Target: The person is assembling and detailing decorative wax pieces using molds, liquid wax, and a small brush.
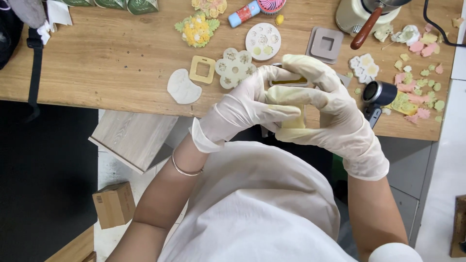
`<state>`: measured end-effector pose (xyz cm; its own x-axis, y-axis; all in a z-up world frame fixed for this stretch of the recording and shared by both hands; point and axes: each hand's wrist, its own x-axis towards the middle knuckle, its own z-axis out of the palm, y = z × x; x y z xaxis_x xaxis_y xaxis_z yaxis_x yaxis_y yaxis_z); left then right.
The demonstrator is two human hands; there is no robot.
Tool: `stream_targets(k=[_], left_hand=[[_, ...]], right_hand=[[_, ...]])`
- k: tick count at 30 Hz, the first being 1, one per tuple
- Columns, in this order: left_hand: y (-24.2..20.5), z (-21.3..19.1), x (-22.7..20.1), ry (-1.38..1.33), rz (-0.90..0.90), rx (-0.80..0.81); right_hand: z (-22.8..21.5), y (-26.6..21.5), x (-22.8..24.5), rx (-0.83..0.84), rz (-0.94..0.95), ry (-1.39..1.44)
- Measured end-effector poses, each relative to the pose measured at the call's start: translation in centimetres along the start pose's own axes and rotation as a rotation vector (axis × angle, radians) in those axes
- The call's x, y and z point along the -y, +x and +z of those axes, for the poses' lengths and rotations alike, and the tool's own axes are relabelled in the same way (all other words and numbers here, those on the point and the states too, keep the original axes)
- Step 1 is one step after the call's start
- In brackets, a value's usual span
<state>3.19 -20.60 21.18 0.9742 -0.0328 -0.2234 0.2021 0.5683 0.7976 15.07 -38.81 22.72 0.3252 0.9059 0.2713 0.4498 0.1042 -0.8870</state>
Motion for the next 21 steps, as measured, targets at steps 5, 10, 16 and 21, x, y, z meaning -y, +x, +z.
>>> stream_targets(k=[5,10,16,21], left_hand=[[0.0,1.1,0.3,-0.122,-0.027,-0.039],[-0.1,2.3,0.2,-0.09,0.002,-0.038],[0.1,2.9,0.6,-0.04,0.055,-0.082],[0.3,3.1,0.8,-0.047,0.098,-0.101]], right_hand=[[0.2,-1.1,0.2,-0.17,0.033,-0.007],[0.4,-2.3,0.2,-0.265,0.07,-0.063],[1.1,-3.1,0.3,-0.356,0.071,0.061],[1.4,-3.3,0.1,-0.4,0.091,0.159]])
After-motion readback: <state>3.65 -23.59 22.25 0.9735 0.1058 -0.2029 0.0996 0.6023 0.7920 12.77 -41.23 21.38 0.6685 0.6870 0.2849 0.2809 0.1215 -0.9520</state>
